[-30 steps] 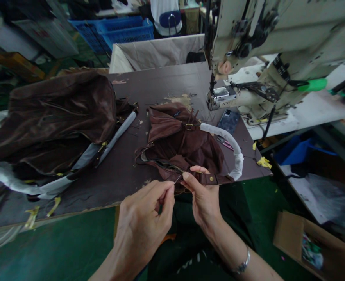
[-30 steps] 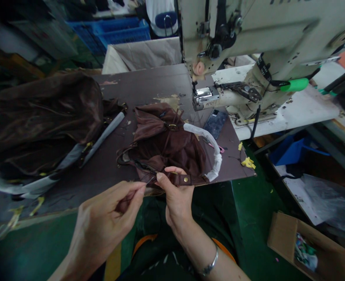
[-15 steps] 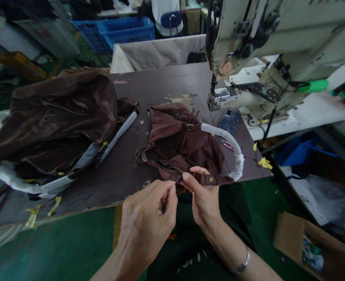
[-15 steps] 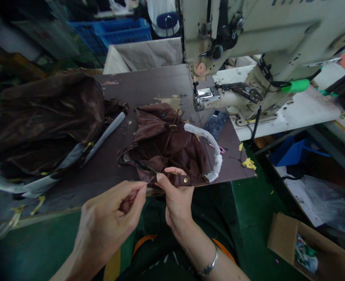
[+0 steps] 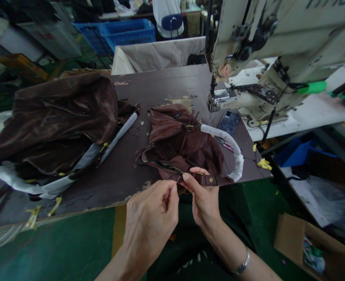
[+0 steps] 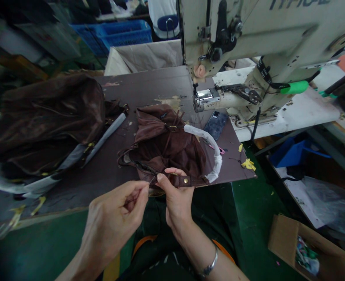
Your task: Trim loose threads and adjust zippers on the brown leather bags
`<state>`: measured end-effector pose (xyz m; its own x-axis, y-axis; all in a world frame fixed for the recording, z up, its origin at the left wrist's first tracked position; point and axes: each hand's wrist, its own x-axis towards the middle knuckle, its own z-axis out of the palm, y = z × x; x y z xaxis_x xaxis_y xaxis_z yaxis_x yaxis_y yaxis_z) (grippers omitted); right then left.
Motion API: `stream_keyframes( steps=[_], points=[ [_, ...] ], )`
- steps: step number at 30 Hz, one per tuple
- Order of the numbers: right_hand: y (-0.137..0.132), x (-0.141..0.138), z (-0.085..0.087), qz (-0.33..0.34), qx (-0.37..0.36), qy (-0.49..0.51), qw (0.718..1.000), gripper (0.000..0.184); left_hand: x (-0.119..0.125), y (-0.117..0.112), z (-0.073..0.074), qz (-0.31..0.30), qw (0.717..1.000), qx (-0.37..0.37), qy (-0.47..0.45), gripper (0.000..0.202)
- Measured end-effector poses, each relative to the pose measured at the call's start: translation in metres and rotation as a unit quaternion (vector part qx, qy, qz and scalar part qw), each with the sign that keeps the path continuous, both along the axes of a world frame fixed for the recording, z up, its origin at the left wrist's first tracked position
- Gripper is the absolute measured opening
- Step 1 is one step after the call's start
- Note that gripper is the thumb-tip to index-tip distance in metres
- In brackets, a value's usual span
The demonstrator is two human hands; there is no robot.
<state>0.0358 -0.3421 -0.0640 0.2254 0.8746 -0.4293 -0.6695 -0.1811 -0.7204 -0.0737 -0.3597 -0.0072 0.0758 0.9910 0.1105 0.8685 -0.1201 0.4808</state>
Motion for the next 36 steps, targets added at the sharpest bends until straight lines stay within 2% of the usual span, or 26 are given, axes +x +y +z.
stream_keyframes(
  steps=[3,6,9,20,28,36],
  points=[
    [0.0,0.001,0.001,-0.001,-0.005,-0.007,1.0,0.025,-0.008,-0.001,-0.012,0.012,0.992,-0.075,-0.099,0.016],
    [-0.001,-0.001,0.0,0.005,-0.008,-0.018,1.0,0.025,-0.014,-0.003,-0.024,0.023,0.969,-0.151,-0.197,0.021],
    [-0.001,-0.002,-0.001,0.015,-0.005,-0.023,1.0,0.025,-0.014,-0.005,-0.031,0.041,0.956,-0.168,-0.238,0.025],
    [0.0,0.0,0.001,0.021,0.003,-0.015,1.0,0.024,-0.009,-0.006,-0.028,0.048,0.973,-0.09,-0.208,0.02],
    [-0.001,0.0,-0.001,0.019,-0.002,-0.01,1.0,0.026,-0.015,0.0,-0.027,0.041,0.948,-0.156,-0.274,0.025],
    [-0.001,-0.001,-0.001,0.017,0.001,-0.006,1.0,0.026,-0.015,-0.001,-0.021,0.047,0.954,-0.154,-0.252,0.026]
  ],
)
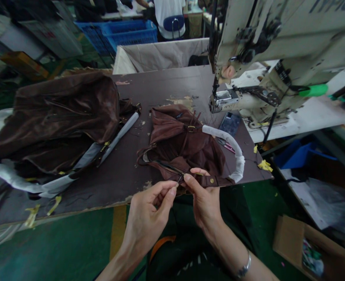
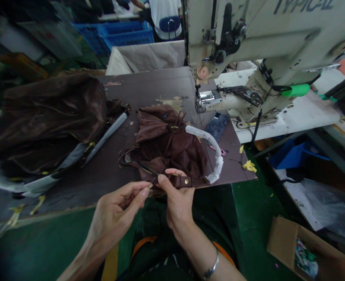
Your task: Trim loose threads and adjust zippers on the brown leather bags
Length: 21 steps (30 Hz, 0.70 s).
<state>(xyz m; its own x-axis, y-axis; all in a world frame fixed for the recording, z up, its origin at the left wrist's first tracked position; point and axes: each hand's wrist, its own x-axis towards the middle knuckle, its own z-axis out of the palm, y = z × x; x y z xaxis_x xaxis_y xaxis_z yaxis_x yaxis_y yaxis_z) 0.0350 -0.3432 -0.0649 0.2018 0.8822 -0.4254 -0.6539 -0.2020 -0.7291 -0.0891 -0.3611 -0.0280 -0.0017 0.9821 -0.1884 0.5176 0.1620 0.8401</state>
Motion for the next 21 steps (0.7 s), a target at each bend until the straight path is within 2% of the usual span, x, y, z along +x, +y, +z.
stream_keyframes(
  steps=[4,15,21],
  points=[
    [0.0,0.001,0.0,0.003,0.001,-0.01,1.0,0.025,0.003,0.0,-0.003,-0.003,1.0,-0.005,-0.006,0.026],
    [0.0,0.001,0.003,0.014,0.003,-0.019,1.0,0.024,0.002,0.0,-0.012,-0.002,0.996,0.078,0.032,0.02],
    [0.002,0.003,0.005,0.02,0.01,-0.009,1.0,0.023,0.004,0.002,-0.013,0.004,0.997,0.077,0.025,0.02]
  ],
)
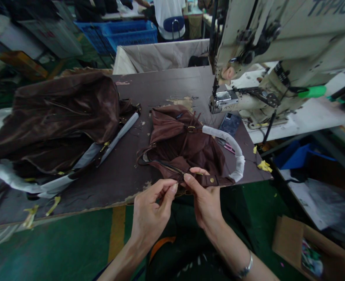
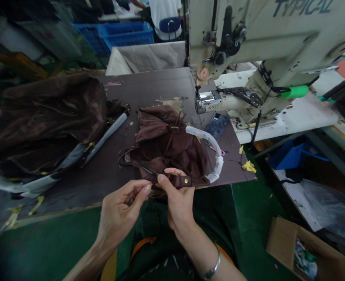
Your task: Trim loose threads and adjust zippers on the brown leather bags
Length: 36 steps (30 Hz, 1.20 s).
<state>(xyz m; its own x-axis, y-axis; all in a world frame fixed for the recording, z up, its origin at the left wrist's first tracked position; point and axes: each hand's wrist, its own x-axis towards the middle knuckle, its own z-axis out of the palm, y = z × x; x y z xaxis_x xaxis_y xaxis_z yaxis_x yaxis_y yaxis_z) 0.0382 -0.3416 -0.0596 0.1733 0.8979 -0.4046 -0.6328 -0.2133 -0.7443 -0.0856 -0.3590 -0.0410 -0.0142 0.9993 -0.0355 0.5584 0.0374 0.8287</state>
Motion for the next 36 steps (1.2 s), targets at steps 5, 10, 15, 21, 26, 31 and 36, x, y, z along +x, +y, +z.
stream_keyframes(
  steps=[5,10,15,21,26,31,36],
  points=[
    [0.002,0.001,0.001,-0.005,-0.018,0.021,1.0,0.022,-0.005,0.001,-0.004,-0.018,1.0,-0.007,-0.022,0.019],
    [0.002,-0.001,0.002,-0.008,-0.025,0.037,0.999,0.021,-0.009,-0.001,-0.014,-0.022,0.999,0.007,-0.034,0.019],
    [0.0,-0.001,0.001,-0.003,-0.026,0.032,0.999,0.023,-0.004,-0.006,-0.015,0.002,0.999,0.048,-0.022,0.017],
    [0.0,0.0,0.001,-0.001,-0.027,0.036,0.999,0.024,0.001,-0.007,-0.011,0.015,0.999,0.05,-0.015,0.016],
    [0.002,0.001,0.004,0.0,-0.024,0.057,0.998,0.024,-0.001,-0.004,-0.017,0.002,0.99,0.14,0.031,0.012],
    [0.002,0.002,0.004,0.002,-0.028,0.063,0.998,0.025,-0.001,-0.002,-0.022,-0.004,0.963,0.25,0.105,0.017],
    [0.0,0.0,0.001,-0.002,-0.026,0.054,0.998,0.026,0.001,-0.005,-0.018,0.004,0.969,0.221,0.108,0.013]
  ],
)
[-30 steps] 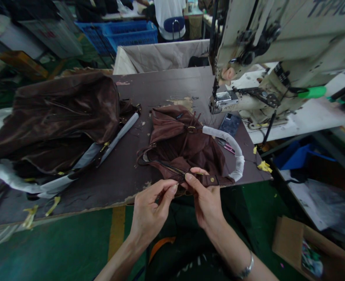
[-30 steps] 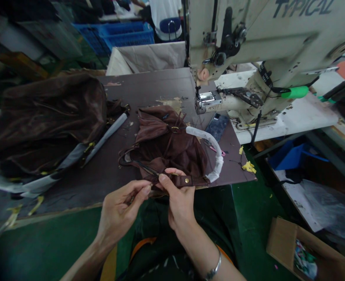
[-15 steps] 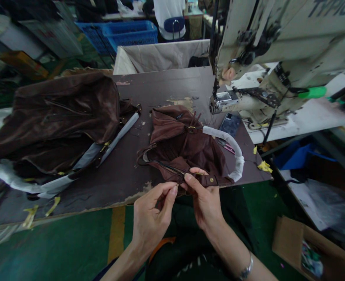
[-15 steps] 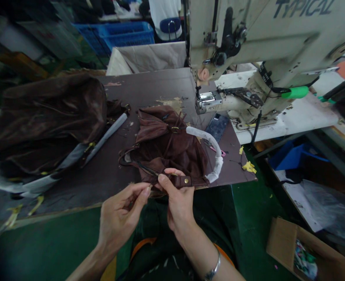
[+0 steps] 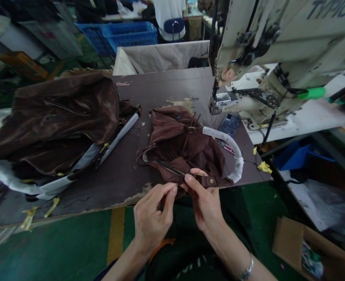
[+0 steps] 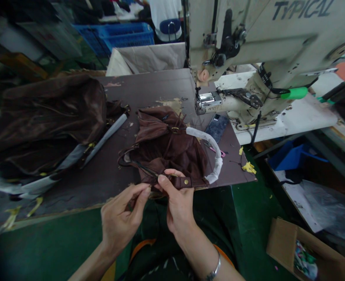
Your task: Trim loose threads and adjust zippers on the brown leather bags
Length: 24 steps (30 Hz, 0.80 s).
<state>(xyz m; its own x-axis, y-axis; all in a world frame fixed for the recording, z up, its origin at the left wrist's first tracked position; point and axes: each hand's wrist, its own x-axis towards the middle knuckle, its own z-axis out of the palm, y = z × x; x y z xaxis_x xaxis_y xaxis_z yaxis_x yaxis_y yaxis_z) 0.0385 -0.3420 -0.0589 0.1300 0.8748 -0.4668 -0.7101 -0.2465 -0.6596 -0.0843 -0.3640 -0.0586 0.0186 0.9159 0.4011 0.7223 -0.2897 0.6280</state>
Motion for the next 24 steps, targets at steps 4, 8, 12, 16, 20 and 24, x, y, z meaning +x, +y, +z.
stream_keyframes(
  steps=[4,8,12,16,20,24],
  points=[
    [-0.001,-0.001,0.0,-0.004,-0.001,-0.005,1.0,0.025,0.003,-0.003,0.003,0.017,0.997,-0.063,-0.035,0.012],
    [0.0,0.0,0.002,-0.006,0.005,-0.006,1.0,0.025,0.003,-0.002,-0.002,0.009,0.997,-0.051,-0.061,0.013],
    [0.001,0.001,0.003,0.008,0.01,0.011,1.0,0.025,-0.003,0.002,-0.015,-0.026,0.997,0.05,-0.053,0.022],
    [0.0,0.002,0.003,0.01,0.008,0.021,1.0,0.025,-0.006,0.006,-0.027,-0.042,0.991,0.113,-0.049,0.031],
    [-0.002,0.001,0.003,0.015,0.015,0.031,0.999,0.026,-0.005,0.007,-0.033,-0.031,0.987,0.151,-0.046,0.033],
    [-0.003,-0.001,0.001,0.021,0.015,0.036,0.999,0.025,-0.002,0.004,-0.032,-0.013,0.987,0.158,-0.034,0.033]
  ],
)
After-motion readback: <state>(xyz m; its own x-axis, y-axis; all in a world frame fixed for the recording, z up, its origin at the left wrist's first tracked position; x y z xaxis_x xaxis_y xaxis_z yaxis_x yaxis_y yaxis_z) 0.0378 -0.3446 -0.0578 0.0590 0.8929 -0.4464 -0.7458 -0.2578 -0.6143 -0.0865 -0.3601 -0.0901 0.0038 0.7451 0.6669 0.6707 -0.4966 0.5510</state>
